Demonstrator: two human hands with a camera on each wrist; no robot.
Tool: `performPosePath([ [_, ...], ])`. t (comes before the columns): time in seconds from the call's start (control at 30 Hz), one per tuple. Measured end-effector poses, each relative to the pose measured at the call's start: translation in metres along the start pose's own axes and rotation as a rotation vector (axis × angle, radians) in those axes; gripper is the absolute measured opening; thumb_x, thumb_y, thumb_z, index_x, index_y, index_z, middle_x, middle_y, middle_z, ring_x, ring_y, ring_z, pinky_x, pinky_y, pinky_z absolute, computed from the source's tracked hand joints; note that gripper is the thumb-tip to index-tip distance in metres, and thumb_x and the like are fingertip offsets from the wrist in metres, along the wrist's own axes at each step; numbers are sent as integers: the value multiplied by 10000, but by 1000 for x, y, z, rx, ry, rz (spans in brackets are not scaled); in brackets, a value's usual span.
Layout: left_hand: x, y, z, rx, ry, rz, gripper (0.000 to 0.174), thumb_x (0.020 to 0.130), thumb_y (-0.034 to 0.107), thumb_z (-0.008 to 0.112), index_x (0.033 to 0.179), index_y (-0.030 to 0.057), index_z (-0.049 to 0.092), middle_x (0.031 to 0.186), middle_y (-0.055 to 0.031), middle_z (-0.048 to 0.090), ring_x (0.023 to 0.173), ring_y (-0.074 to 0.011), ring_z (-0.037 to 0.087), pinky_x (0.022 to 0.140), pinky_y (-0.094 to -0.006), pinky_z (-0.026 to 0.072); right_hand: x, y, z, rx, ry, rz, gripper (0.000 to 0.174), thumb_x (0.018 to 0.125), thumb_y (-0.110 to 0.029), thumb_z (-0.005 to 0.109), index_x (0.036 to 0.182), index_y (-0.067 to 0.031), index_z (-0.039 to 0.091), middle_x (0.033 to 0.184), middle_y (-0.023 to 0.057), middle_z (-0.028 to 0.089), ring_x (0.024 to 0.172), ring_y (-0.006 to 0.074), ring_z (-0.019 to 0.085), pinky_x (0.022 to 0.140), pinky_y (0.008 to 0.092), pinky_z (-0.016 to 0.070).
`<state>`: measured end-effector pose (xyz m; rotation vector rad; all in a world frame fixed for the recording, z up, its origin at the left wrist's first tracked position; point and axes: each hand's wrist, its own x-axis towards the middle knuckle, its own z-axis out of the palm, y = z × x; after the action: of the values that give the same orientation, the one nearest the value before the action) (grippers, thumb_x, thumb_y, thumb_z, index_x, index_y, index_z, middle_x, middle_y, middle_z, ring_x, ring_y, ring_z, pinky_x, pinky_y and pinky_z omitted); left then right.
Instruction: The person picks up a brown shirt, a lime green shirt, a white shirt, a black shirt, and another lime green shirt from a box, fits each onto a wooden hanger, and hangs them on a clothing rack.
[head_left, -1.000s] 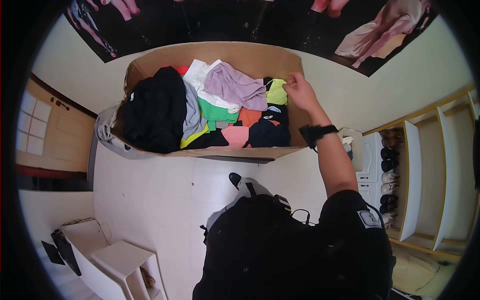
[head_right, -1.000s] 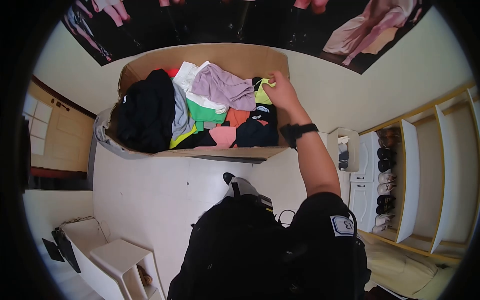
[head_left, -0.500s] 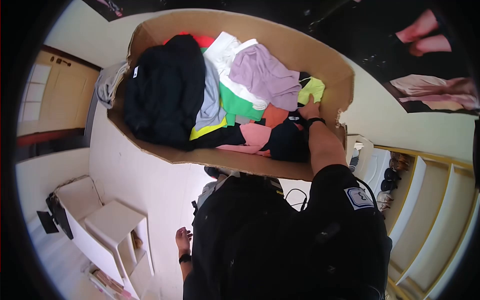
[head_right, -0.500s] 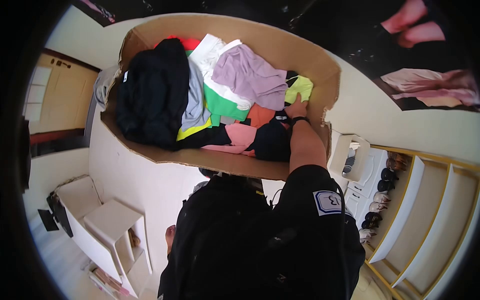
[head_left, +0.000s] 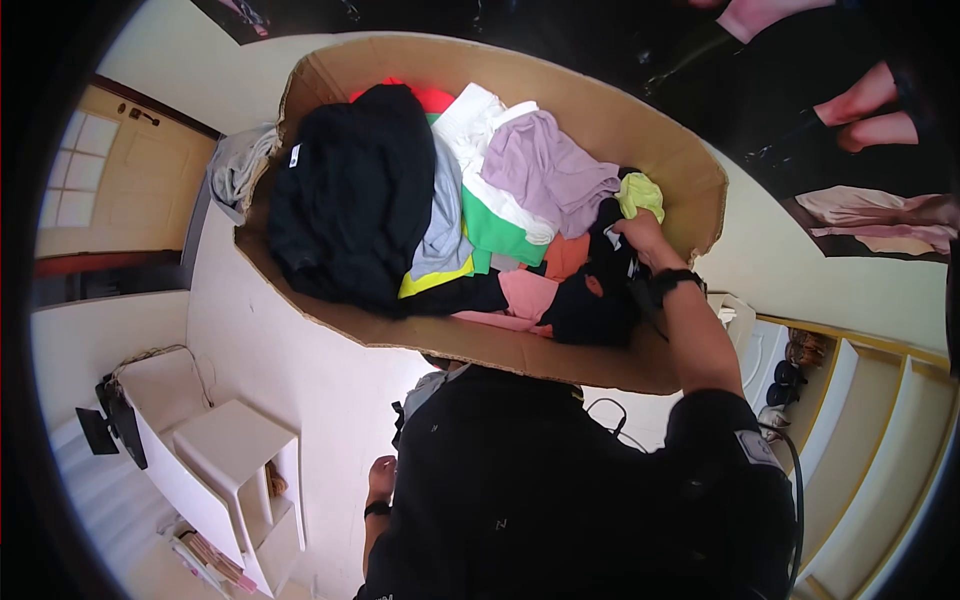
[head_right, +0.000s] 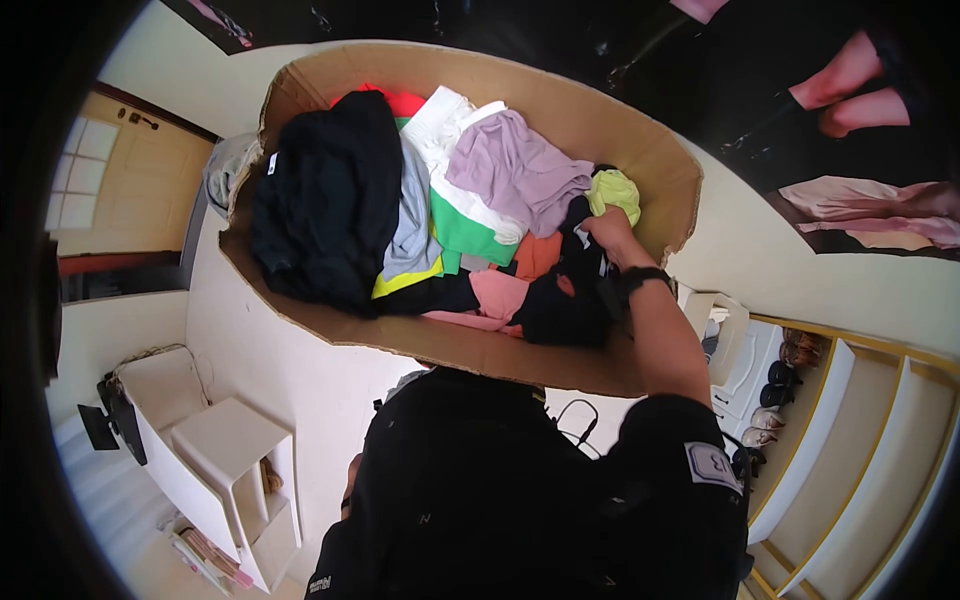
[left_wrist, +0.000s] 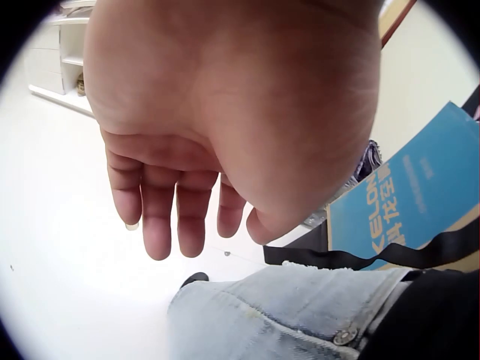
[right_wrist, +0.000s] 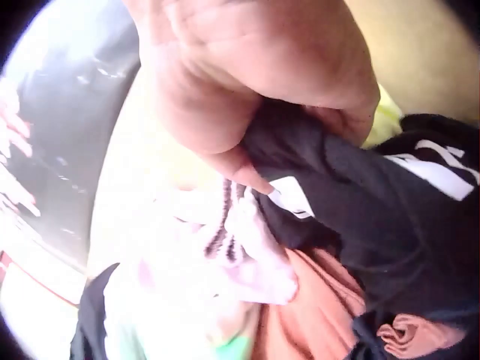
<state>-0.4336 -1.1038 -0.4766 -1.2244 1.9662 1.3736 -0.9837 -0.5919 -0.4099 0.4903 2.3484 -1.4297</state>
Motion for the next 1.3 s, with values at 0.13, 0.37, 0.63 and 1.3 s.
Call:
performPosePath([
  [0.13,26,45,-2,-20,-72,14,203,904,164,507,1064,49,555,836,-77,625,669,-149,602,566,-261,457,-63,-61,-45,363,-52,-99,273,654,64,636,920,4,619,836,34,630,735,151,594,660,276,465],
  [0.37,61,95,-18,-46,-68,-31,218,906,160,508,1083,39,546,878,-95,632,706,-157,609,606,-270,465,-156,-172,-105,690,-49,-444,348,726,88,569,1068,22,560,895,81,635,779,192,639,704,297,521],
  [0.63,69,80,-14,18,-102,-40,239,902,200,523,1092,57,550,896,-91,644,718,-171,624,614,-295,463,-163,-197,-44,-45,-278,-637,112,828,-94,634,880,-1,667,794,23,629,752,89,552,684,221,442],
  [1.3,-45,328,-28,-511,-298,484,575,911,356,538,1354,26,378,1315,-124,486,1165,-256,510,963,-381,429,-274,-254,118,155,-1048,-1405,156,807,-111,551,925,-82,649,738,94,583,690,293,569,623,389,448],
])
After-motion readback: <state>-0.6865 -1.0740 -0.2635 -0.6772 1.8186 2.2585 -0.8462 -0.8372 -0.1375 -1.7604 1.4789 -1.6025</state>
